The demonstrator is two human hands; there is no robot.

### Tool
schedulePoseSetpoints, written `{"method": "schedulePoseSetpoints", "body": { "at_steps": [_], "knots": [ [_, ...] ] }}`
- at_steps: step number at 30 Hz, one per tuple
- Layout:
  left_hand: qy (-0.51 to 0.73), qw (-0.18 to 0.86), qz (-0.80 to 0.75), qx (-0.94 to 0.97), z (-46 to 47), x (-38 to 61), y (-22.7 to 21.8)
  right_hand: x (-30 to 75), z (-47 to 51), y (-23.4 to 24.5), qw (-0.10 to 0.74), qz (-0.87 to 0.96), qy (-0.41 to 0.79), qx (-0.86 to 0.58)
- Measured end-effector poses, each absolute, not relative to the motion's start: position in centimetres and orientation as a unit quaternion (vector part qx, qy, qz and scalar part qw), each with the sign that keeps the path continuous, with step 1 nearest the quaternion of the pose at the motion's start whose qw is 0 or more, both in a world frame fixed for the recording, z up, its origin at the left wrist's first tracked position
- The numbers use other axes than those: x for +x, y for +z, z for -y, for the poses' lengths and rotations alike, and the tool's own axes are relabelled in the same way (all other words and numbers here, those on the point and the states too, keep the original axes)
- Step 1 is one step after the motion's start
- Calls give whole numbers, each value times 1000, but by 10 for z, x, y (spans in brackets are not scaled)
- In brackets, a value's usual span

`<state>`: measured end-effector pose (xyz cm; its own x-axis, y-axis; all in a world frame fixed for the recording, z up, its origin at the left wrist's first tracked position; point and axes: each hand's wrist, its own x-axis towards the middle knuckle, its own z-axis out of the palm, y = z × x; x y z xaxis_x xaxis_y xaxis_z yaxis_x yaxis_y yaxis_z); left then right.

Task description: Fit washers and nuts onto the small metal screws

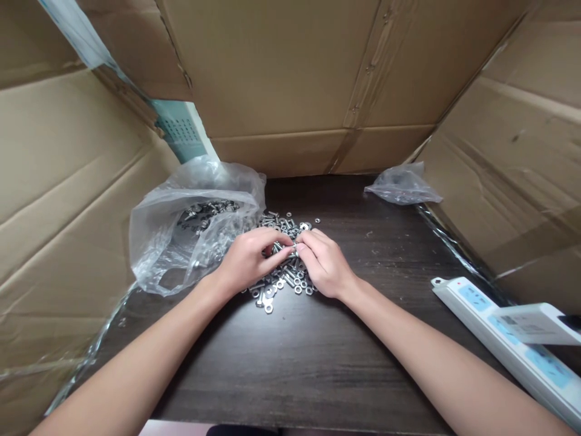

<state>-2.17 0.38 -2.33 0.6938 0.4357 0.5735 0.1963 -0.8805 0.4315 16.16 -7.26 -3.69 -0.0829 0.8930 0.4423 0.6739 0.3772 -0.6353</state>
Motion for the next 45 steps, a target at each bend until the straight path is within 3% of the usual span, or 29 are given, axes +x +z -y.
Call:
{"method": "schedulePoseSetpoints", "body": {
  "at_steps": [45],
  "knots": [
    [346, 167, -191, 903, -5, -22, -25, 161, 73, -36, 388, 733, 108, -549]
  ]
}}
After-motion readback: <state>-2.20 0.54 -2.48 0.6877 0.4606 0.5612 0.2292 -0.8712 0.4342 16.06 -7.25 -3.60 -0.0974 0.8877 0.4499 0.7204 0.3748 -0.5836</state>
